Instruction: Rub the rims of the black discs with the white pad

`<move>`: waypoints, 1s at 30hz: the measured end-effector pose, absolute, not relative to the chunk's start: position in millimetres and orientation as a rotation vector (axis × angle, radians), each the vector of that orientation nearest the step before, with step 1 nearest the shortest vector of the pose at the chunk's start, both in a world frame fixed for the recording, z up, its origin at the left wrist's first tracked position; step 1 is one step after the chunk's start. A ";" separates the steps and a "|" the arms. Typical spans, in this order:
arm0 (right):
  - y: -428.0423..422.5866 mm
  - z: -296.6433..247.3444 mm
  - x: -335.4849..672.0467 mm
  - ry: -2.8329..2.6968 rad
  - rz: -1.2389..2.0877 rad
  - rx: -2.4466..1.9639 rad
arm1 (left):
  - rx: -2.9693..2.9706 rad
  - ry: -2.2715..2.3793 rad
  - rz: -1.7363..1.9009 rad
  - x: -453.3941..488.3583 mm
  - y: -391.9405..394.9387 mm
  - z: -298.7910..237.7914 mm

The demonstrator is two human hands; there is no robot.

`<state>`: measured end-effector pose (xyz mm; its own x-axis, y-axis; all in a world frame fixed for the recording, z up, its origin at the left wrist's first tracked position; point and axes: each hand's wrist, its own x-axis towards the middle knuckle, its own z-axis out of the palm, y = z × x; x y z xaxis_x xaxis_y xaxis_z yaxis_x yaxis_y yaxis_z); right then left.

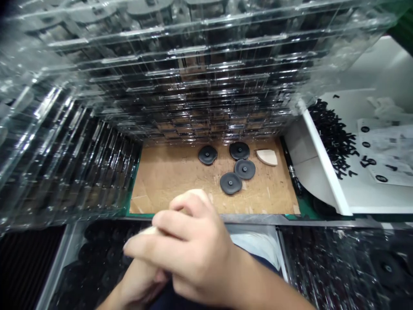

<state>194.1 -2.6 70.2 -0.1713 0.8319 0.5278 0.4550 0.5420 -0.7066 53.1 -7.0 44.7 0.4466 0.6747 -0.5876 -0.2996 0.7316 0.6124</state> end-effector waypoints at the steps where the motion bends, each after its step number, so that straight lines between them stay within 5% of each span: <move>1: -1.5 65.8 195.3 -1.758 0.569 -1.045 | 0.476 0.908 0.606 53.1 -7.1 44.7; 7: 1.4 21.8 215.3 -1.166 0.862 -1.560 | 0.291 0.751 0.604 47.0 0.0 43.2; 19: -54.5 -66.2 195.7 -1.494 0.908 -1.865 | 0.257 0.874 0.877 30.6 8.4 23.9; 24: -42.0 -51.3 204.3 -1.507 0.823 -1.864 | 0.245 0.927 0.918 33.4 9.4 24.7; 30: -11.7 37.4 194.1 -1.468 0.680 -1.553 | 0.295 0.931 0.928 41.7 7.4 27.9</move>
<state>194.1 -11.7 37.4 0.1554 0.9728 0.1715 0.4980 0.0727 -0.8641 41.7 7.4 27.9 0.2593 0.7893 -0.5566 -0.5540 0.5936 0.5837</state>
